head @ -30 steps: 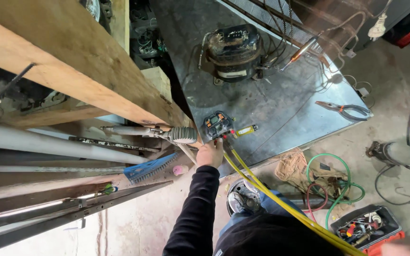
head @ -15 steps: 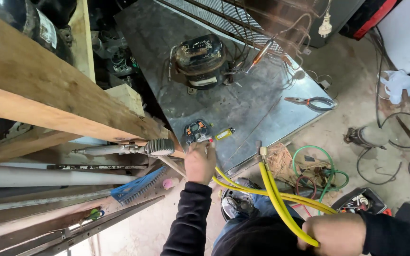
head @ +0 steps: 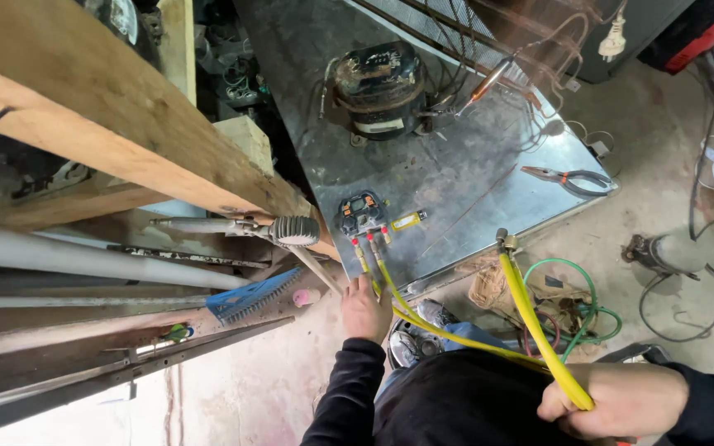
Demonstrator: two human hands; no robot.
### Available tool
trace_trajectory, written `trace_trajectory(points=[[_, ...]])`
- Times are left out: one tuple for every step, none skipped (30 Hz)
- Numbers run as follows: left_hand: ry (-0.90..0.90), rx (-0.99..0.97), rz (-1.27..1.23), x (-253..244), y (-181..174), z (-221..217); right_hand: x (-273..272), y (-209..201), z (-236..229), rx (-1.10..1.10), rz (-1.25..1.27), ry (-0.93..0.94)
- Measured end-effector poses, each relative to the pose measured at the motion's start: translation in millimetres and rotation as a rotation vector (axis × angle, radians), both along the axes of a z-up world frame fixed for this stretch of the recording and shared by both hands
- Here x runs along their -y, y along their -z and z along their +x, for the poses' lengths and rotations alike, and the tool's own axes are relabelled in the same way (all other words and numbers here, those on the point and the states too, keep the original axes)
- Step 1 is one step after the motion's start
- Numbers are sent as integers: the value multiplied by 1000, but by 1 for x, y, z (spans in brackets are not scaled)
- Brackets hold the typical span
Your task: The person connects a yellow hose to a refrigerant manifold gauge set and then to a pink refrigerant cylinder. They then use a sponge to wipe a black compressor unit while holding the cylinder.
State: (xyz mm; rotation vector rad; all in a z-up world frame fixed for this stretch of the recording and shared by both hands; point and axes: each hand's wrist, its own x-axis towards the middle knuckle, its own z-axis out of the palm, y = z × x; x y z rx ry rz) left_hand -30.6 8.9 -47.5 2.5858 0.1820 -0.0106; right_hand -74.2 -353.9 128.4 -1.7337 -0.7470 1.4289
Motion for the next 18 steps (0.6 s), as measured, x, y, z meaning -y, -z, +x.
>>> trace_trajectory(points=[[-12, -36, -2, 1, 2, -1, 2, 4, 0, 120, 175, -16], [-18, -33, 2, 2, 0, 0, -5, -4, 6, 123, 180, -22], [-47, -39, -34, 3, -2, 2, -11, -12, 12, 79, 212, -32], [-66, -48, -75, 6, -3, 4, -17, -21, 15, 33, 239, -34], [-64, -47, -76, 10, -17, 6, -22, -22, 16, 35, 238, -31], [-63, 93, -48, 16, -30, 12, -25, -24, 18, 60, 44, -163], [-64, 233, -22, 21, -44, 18, -29, -26, 20, 82, -151, -295], [-63, 233, -23, 27, -57, 27, -33, -23, 20, 82, -151, -294], [-85, -77, -521, 32, -69, 35, -38, -19, 20, 112, -6, -213], [-103, -393, -1010, 35, -82, 43, -44, -14, 21, 144, 144, -137], [-105, -390, -1007, 38, -102, 53, -53, -17, 26, 146, 147, -140], [-40, -541, -1302, 42, -121, 63, -60, -21, 32, 27, -56, -80], [30, -695, -1595, 47, -141, 73, -67, -24, 37, -91, -260, -19], [29, -689, -1595, 50, -135, 75, -66, -10, 39, -88, -259, -23], [76, -660, -1654, 53, -129, 78, -65, 3, 41, -136, -190, 3], [122, -627, -1715, 57, -123, 81, -63, 17, 44, -184, -124, 25], [119, -618, -1716, 58, -116, 84, -66, 12, 53, -180, -124, 18], [80, -539, -1702, 58, -109, 88, -69, 8, 63, -297, -222, 78]])
